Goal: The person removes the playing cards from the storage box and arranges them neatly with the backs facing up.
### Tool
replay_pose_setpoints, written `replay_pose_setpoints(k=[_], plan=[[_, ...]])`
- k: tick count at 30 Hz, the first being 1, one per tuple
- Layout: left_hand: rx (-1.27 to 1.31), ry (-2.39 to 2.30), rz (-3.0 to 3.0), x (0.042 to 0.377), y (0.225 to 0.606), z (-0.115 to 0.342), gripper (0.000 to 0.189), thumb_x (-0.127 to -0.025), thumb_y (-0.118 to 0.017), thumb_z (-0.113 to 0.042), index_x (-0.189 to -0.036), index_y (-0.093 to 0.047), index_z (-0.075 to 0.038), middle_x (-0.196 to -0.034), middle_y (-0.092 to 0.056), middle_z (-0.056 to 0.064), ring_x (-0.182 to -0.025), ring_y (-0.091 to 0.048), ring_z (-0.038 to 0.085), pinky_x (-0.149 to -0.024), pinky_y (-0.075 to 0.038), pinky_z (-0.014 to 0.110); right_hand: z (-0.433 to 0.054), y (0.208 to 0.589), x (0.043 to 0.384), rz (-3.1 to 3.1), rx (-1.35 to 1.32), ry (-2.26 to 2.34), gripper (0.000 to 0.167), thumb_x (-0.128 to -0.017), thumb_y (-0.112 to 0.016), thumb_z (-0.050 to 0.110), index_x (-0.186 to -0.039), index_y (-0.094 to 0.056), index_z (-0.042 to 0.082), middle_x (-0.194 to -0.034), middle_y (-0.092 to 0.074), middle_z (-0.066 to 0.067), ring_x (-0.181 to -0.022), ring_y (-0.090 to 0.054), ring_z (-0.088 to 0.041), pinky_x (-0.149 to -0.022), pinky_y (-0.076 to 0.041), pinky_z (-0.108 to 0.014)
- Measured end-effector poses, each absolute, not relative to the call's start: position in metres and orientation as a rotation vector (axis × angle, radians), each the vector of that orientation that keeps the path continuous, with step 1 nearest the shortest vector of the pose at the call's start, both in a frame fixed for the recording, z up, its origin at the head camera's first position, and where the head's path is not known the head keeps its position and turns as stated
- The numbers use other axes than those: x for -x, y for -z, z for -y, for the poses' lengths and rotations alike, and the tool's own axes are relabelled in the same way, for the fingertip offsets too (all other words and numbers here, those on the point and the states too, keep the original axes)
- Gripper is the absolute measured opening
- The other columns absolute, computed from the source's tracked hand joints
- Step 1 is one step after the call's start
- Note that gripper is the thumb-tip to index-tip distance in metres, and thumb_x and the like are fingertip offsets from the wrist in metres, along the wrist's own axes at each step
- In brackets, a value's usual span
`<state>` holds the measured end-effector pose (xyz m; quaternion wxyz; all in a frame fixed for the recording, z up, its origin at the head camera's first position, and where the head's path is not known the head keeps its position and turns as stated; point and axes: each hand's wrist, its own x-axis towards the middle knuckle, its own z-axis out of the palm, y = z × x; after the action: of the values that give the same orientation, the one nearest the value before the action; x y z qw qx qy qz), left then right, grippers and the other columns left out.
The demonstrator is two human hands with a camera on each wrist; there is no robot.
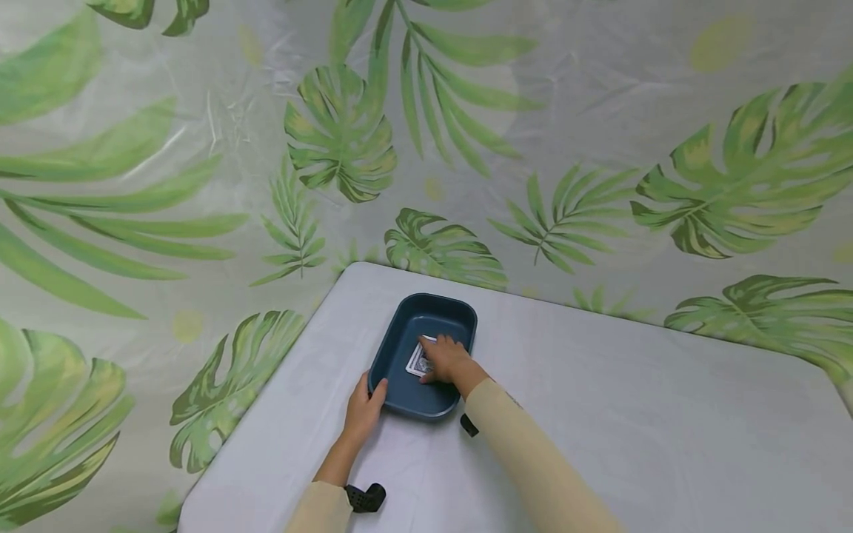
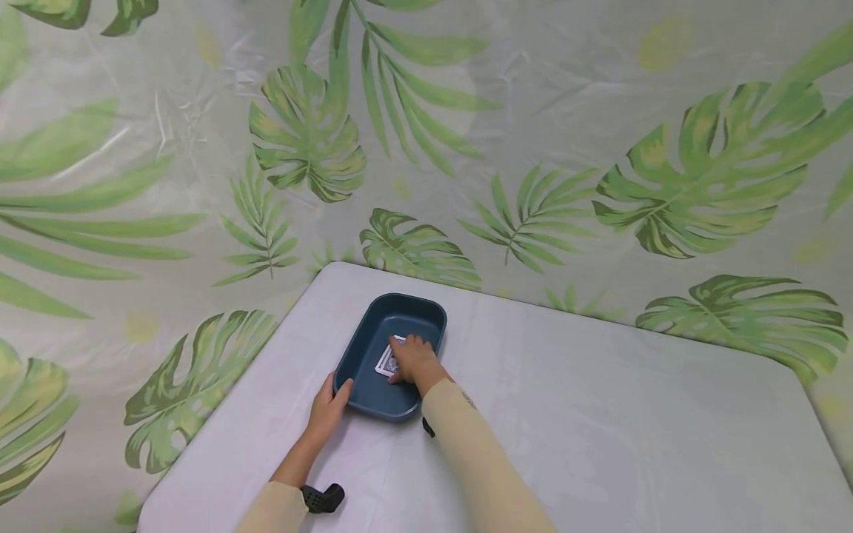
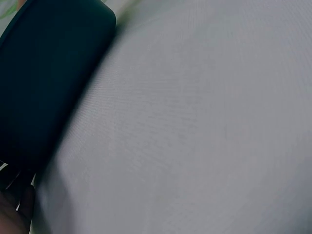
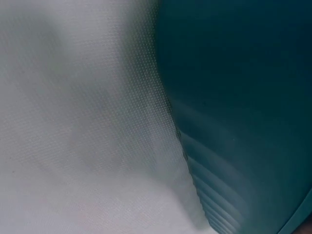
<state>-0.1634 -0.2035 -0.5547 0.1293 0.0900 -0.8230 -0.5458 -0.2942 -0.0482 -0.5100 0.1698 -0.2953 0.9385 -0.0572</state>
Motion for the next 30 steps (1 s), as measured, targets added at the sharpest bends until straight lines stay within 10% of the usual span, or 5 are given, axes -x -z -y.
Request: replay_pose_setpoints(k=[22, 30], plan=[[-0.248, 1.631, 2.418, 0.17, 0.55, 0.187, 0.046, -0.095, -0.047, -0.026, -0.13, -0.042, 0.004, -0.126, -0.048, 0.024, -0.117, -0.044, 0.037, -0.095, -0.034, 0.05, -0.003, 0.456, 0.295, -2.715, 0.926, 0.527, 0.083, -0.077, -0.073, 0.039, -0.144, -0.028, 0.02, -0.129, -0.039, -0.018, -0.106, -0.046, -0.028, -0.09, -0.038, -0.046], [-0.301, 1.601, 2.437, 0.163, 0.553, 0.2, 0.045, -0.096, -0.045, -0.026, -0.128, -0.042, 0.005, -0.124, -0.048, 0.026, -0.116, -0.044, 0.038, -0.095, -0.034, 0.05, -0.052, 0.42, 0.289, -2.757, 1.019, 0.582, 0.072, -0.08, -0.071, 0.037, -0.142, -0.034, 0.028, -0.142, -0.026, -0.023, -0.127, -0.029, -0.037, -0.096, -0.032, -0.052]])
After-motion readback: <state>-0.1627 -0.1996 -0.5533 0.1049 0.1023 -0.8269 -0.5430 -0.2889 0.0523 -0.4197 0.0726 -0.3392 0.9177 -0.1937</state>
